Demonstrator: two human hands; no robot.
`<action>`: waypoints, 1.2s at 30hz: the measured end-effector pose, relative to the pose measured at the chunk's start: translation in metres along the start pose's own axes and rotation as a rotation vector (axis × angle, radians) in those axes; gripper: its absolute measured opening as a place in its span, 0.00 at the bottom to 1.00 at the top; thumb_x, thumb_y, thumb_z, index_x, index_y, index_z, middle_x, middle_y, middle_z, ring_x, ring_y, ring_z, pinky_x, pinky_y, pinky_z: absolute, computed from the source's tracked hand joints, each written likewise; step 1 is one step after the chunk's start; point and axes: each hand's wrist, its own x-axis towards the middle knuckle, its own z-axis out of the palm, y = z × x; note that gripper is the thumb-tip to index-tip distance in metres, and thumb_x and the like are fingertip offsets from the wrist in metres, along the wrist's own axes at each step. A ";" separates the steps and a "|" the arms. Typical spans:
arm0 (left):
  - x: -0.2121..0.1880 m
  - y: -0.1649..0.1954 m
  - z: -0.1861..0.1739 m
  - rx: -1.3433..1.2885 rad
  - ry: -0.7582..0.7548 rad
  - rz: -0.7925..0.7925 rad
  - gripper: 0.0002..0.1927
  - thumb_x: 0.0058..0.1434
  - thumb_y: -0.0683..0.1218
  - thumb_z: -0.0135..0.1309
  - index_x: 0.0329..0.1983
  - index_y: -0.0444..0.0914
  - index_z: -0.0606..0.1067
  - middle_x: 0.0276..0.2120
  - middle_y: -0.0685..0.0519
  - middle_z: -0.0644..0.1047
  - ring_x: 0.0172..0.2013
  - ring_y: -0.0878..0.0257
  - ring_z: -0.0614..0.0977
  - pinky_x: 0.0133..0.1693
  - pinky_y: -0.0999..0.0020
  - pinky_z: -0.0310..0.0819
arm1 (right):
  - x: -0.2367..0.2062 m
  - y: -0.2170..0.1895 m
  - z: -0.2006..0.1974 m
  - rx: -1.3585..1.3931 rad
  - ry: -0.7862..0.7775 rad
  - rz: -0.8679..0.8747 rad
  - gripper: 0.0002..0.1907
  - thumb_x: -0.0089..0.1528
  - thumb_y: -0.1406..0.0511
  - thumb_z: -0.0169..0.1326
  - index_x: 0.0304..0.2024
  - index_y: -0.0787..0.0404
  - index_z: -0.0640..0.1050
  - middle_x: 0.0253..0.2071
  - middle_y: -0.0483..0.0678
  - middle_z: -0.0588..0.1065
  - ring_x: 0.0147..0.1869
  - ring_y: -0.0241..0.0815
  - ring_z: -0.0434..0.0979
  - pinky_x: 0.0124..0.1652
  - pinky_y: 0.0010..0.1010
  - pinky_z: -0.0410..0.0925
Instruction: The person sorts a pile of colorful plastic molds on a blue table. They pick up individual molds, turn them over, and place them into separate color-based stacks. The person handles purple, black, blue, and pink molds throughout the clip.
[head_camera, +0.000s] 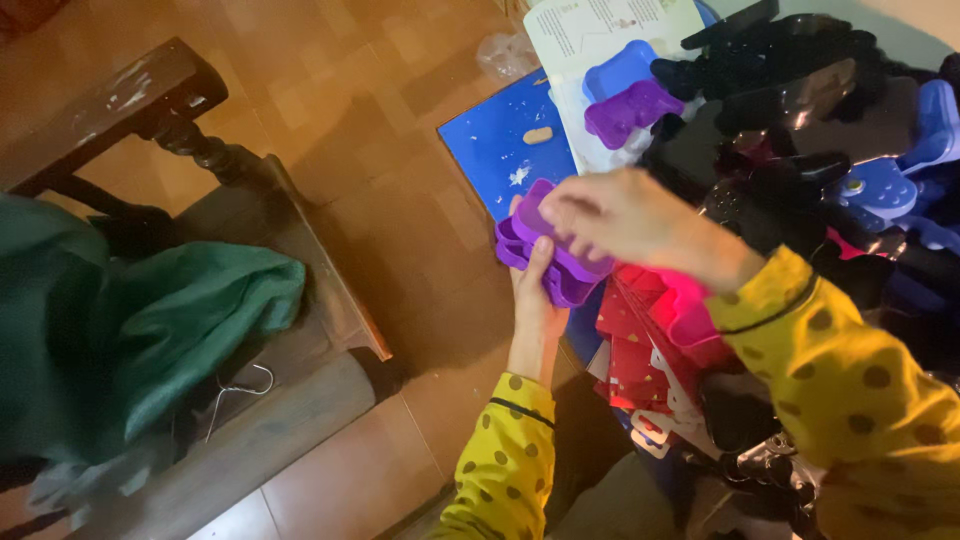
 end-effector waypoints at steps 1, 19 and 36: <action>0.001 -0.001 -0.002 -0.036 0.002 -0.028 0.42 0.62 0.46 0.62 0.77 0.43 0.55 0.67 0.52 0.68 0.64 0.58 0.72 0.65 0.59 0.67 | 0.008 0.003 -0.007 0.077 -0.060 0.109 0.16 0.64 0.55 0.51 0.45 0.57 0.81 0.33 0.49 0.83 0.31 0.47 0.86 0.31 0.35 0.77; 0.012 0.008 0.006 -0.282 0.127 -0.351 0.25 0.68 0.55 0.57 0.64 0.40 0.71 0.55 0.52 0.78 0.55 0.57 0.79 0.60 0.57 0.71 | 0.070 0.046 -0.003 -1.177 0.489 -0.080 0.10 0.59 0.65 0.59 0.43 0.57 0.81 0.42 0.52 0.79 0.56 0.55 0.75 0.70 0.60 0.48; -0.021 -0.004 0.036 -0.336 -0.381 -0.640 0.31 0.71 0.61 0.50 0.69 0.38 0.68 0.61 0.45 0.76 0.59 0.50 0.78 0.62 0.49 0.70 | -0.164 -0.033 -0.004 -0.733 0.295 -0.432 0.12 0.54 0.66 0.62 0.41 0.56 0.80 0.39 0.45 0.76 0.52 0.48 0.76 0.68 0.58 0.58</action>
